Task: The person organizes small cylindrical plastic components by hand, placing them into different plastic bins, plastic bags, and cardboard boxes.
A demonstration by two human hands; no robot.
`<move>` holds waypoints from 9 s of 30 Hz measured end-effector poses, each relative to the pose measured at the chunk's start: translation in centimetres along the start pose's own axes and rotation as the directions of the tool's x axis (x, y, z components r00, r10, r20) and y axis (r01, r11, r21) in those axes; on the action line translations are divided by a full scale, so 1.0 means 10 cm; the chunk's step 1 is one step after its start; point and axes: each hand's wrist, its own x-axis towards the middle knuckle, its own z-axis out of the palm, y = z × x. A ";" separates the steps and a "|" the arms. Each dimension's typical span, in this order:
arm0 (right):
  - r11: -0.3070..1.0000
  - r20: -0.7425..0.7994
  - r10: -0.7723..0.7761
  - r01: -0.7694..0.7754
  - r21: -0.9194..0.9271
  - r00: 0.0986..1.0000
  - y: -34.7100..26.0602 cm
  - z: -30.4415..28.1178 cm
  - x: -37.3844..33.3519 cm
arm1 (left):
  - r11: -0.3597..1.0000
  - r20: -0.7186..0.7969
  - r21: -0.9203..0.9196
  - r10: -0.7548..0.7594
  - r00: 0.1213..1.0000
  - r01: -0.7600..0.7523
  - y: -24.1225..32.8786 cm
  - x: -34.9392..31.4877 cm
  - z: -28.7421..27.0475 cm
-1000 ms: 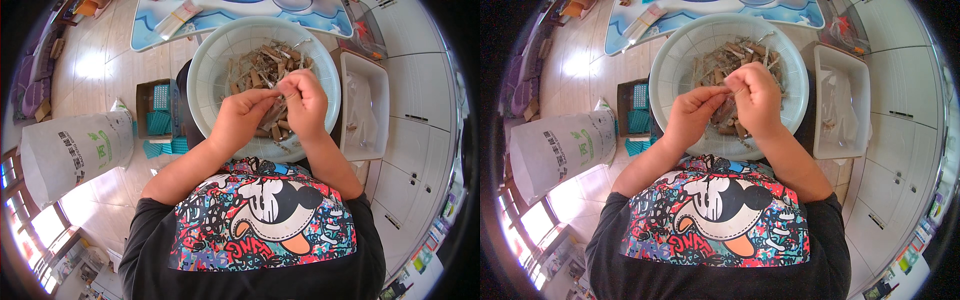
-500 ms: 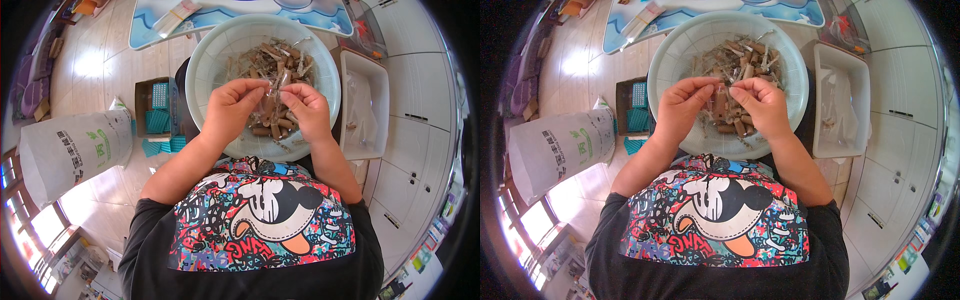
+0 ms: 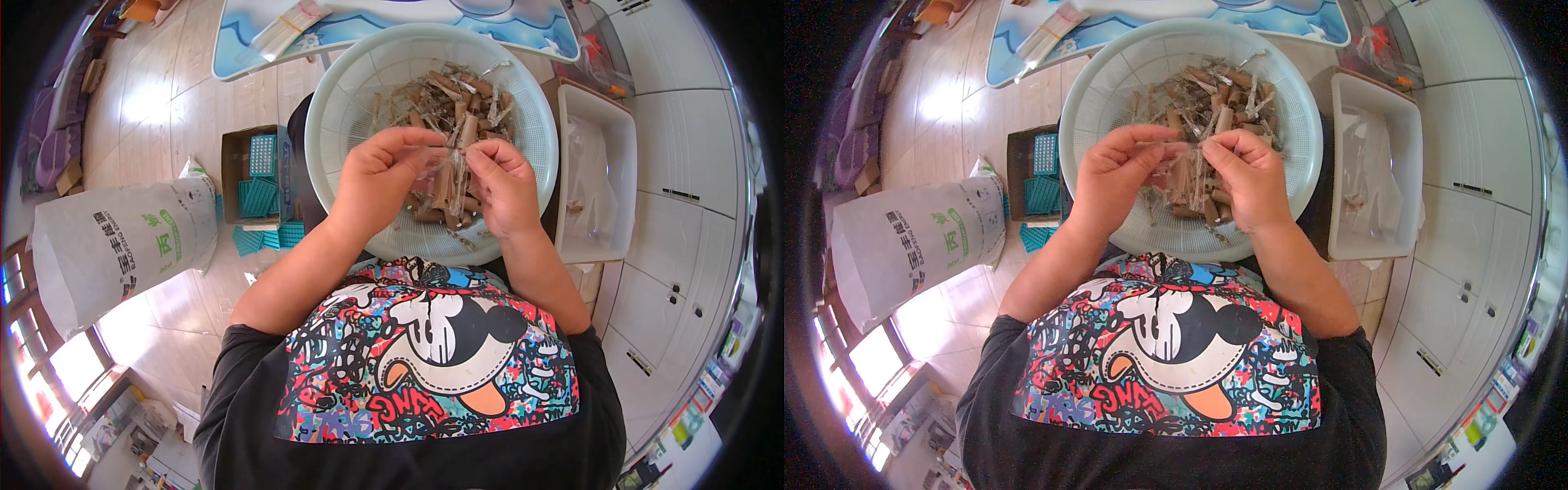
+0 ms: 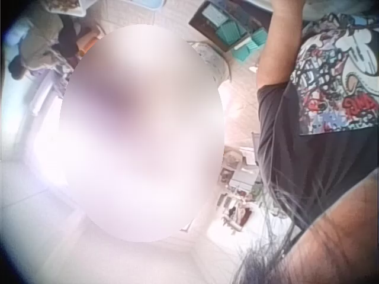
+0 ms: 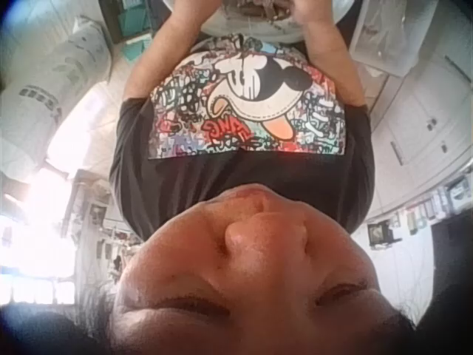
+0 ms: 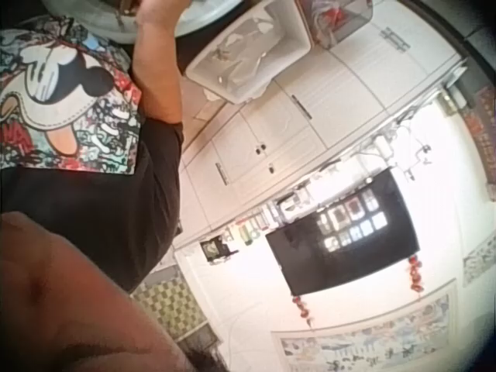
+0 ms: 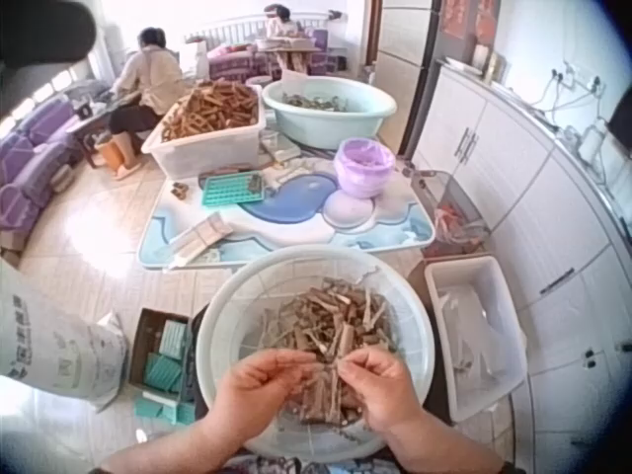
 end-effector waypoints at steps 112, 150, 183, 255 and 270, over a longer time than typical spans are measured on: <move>0.580 0.152 -0.339 0.334 -0.743 0.928 -0.36 -0.11 0.02 | 0.961 0.168 0.211 0.146 0.975 -0.180 -0.12 0.12 -0.10; 0.894 0.098 -0.236 0.255 -0.367 0.967 -0.15 0.02 0.04 | 0.424 -0.398 0.896 0.643 0.655 0.128 0.77 0.65 -1.78; 0.776 0.372 -0.010 0.242 -0.583 0.928 -0.49 -0.02 0.09 | 0.942 0.224 0.261 -0.274 0.935 0.213 0.18 0.08 -0.26; 0.207 0.434 -0.602 0.656 -0.726 0.671 -0.19 0.30 0.19 | 0.996 0.017 0.089 0.011 1.000 -0.013 -0.15 0.01 -0.03; 0.157 0.480 -0.660 0.731 -0.665 0.578 -0.14 0.27 0.16 | 0.979 0.045 0.202 0.031 0.999 -0.039 -0.11 -0.03 -0.03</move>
